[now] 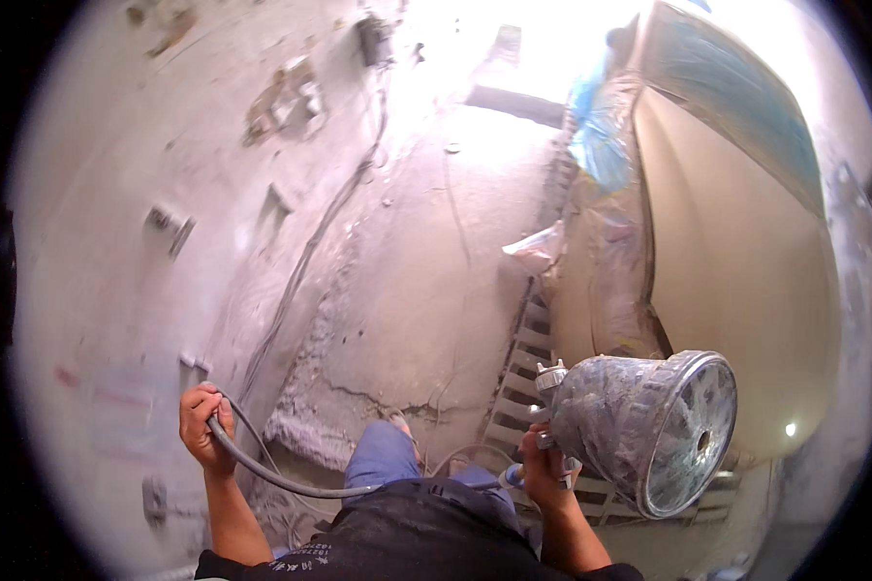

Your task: The person uses a spray gun to apply a coat of paint to the front of a car. The car is masked with plastic and paper to protect other areas. The person moves around the vehicle to cover the hood and front bumper.

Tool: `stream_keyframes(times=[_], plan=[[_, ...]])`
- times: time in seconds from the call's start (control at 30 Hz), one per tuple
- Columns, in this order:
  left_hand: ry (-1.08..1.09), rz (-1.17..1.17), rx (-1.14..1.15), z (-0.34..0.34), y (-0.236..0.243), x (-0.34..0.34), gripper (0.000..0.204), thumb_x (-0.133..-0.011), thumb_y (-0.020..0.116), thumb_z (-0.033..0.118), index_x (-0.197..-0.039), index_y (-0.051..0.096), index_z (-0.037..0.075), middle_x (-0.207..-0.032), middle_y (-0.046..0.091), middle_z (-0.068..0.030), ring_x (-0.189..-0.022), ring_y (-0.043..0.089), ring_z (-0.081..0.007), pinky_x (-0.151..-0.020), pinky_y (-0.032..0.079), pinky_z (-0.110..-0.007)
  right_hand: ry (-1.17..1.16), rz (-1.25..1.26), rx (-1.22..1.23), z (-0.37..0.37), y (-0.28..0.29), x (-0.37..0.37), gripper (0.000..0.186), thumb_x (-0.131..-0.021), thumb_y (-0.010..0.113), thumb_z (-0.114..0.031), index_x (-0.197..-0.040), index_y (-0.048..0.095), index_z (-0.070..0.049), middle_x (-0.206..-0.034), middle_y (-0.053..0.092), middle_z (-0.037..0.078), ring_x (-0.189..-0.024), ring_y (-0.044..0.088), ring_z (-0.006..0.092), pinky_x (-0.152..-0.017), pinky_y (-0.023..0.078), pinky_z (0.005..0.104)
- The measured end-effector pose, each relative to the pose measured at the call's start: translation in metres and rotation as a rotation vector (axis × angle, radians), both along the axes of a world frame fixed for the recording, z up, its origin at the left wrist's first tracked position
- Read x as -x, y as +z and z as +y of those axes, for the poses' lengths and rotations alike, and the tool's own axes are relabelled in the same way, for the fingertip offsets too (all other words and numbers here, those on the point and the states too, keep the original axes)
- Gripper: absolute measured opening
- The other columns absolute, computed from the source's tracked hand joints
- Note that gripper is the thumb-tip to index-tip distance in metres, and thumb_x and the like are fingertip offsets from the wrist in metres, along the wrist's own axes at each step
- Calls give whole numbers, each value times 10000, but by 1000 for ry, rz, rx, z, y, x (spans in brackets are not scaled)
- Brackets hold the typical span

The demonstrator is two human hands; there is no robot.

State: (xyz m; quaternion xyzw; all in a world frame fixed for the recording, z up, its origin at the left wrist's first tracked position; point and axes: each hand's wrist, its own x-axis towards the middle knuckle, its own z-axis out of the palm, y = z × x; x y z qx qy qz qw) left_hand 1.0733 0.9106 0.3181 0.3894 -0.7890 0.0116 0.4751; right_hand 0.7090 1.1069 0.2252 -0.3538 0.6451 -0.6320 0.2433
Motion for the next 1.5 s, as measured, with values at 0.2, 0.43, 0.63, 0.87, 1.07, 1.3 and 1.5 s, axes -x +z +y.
stream_keyframes(times=[0.2,0.43,0.63,0.87,1.07,1.3,1.5], plan=[[-175,69,-231,-182,-82,34,90,-740,617,-20,-805,568,16,-796,552,-109,-750,555,-240,-654,453,-315,-306,-57,-39,-62,-14,-7,115,-917,507,-210,-928,492,-96,-627,448,7,-484,366,62,-413,281,209],[-455,-2,-620,-312,-136,99,105,-706,664,-5,-795,616,22,-805,573,-114,-759,579,-250,-684,472,-320,-767,-83,-93,-150,26,-40,182,-884,563,-195,-822,537,-26,-692,503,13,-592,456,87,-511,355,225],[-671,-161,-582,-370,-154,143,147,-704,690,27,-833,620,13,-922,570,-131,-1012,539,-323,-831,454,-381,-916,112,-130,-169,30,-78,124,-904,529,-201,-906,492,-83,-670,463,29,-526,368,75,-461,284,202],[-648,-373,-544,-384,-148,196,270,-756,675,121,-990,603,8,-1156,492,-244,-1069,492,-401,-891,417,-408,-1163,98,-88,-150,9,-131,182,-904,509,-207,-789,417,-100,-658,443,24,-524,360,72,-458,273,202],[-728,-526,-468,-388,-141,236,305,-812,630,168,-1060,573,1,-1164,495,-302,-1105,476,-425,-908,402,-418,-1359,-107,6,-142,-15,-162,154,-905,478,-171,-789,402,-103,-627,440,20,-501,358,68,-445,270,204],[-874,-452,-483,-419,-155,298,254,-821,603,92,-1059,573,10,-1180,499,-286,-1137,474,-387,-922,397,-394,-1510,-131,44,-151,-28,-173,121,-886,477,-112,-798,408,-66,-631,454,25,-524,391,74,-462,312,217],[-975,-510,-475,-462,-185,375,229,-837,595,99,-1046,561,14,-1101,558,-241,-1120,501,-348,-904,404,-375,-1711,-109,11,-201,-10,-153,97,-879,481,-97,-847,396,-61,-647,487,46,-515,404,85,-460,323,221]])
